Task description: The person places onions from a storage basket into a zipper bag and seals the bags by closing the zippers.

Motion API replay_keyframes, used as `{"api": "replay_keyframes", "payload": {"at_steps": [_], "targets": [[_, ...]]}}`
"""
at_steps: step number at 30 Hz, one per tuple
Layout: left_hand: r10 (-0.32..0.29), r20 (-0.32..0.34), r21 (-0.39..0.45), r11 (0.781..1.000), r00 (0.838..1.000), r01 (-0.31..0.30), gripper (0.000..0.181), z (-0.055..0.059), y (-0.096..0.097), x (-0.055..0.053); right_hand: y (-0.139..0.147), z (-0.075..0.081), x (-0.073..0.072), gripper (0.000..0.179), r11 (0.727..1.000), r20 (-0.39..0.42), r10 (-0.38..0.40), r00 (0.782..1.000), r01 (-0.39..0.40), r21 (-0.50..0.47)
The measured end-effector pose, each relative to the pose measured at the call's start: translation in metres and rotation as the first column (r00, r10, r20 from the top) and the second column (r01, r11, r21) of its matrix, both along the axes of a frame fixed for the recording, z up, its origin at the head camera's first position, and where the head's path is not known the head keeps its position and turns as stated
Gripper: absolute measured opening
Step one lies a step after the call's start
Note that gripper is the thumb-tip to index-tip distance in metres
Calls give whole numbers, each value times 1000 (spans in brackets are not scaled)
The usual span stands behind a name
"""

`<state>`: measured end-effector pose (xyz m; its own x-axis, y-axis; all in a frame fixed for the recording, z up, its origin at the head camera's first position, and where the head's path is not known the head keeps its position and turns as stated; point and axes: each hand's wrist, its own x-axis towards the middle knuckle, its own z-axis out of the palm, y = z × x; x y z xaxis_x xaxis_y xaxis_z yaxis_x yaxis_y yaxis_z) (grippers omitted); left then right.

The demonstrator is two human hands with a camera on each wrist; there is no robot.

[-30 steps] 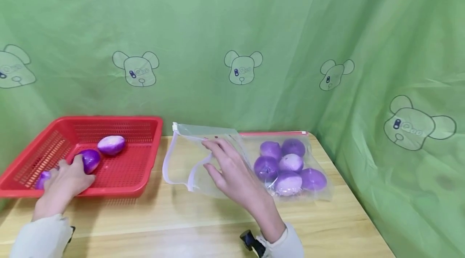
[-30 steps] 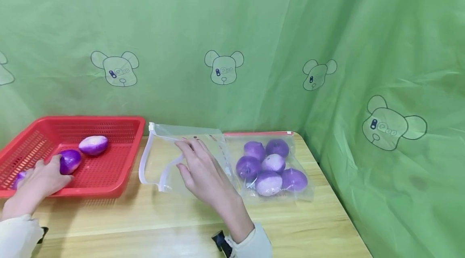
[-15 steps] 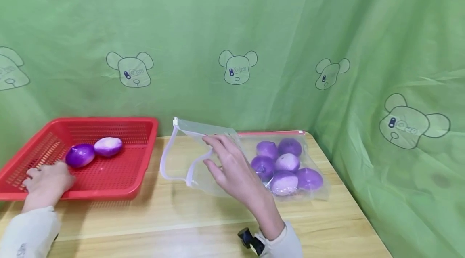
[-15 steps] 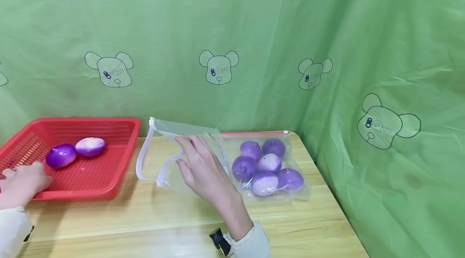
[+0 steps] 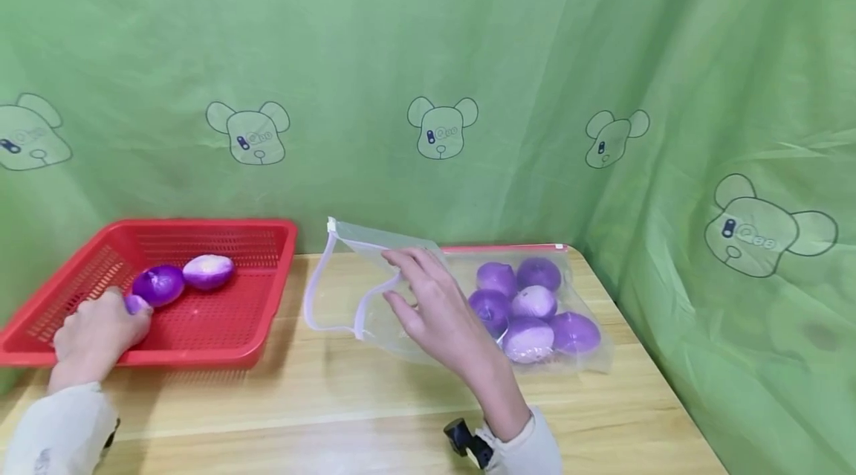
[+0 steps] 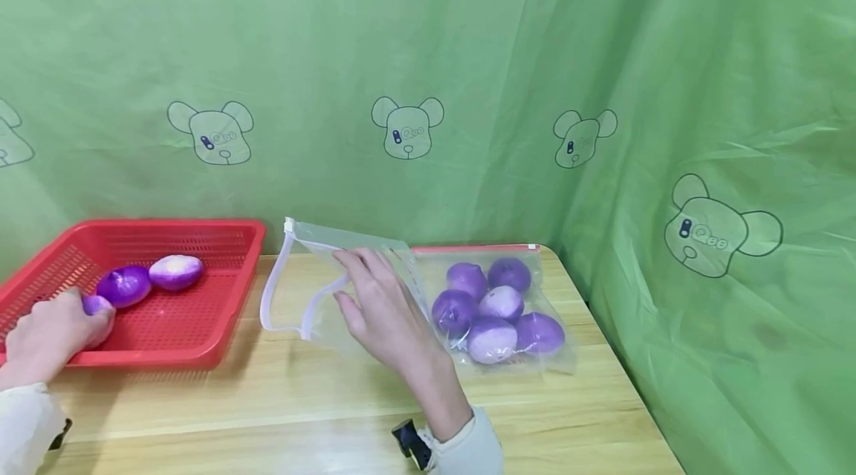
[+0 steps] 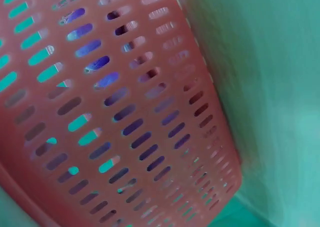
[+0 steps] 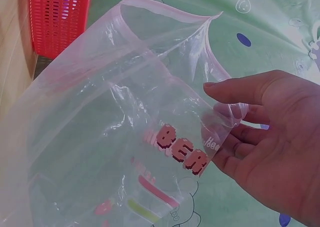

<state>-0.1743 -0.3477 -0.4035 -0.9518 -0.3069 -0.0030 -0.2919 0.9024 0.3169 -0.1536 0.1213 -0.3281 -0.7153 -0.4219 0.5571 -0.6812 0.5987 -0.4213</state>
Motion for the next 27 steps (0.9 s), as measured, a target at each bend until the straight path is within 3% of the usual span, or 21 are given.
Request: {"api": "replay_keyframes", "payload": {"at_steps": [5, 11, 18, 23, 27], "targets": [[58, -73, 29, 998, 996, -56, 49, -1, 5, 3, 1, -1, -2, 55, 1000, -1, 3, 1000, -3, -8], [70, -165, 52, 997, 984, -63, 48, -1, 10, 7, 1, -2, -3, 53, 1000, -7, 7, 1000, -7, -13], [70, -255, 83, 995, 964, -51, 66, -1, 15, 13, -1, -2, -4, 53, 1000, -6, 11, 1000, -11, -11], [29, -357, 98, 995, 934, 7, 64, -1, 25, 16, -1, -3, -4, 54, 1000, 8, 5, 1000, -5, -4], [34, -408, 132, 991, 912, 22, 61, 1, 34, 17, -2, -3, -4, 54, 1000, 5, 3, 1000, -3, -1]]}}
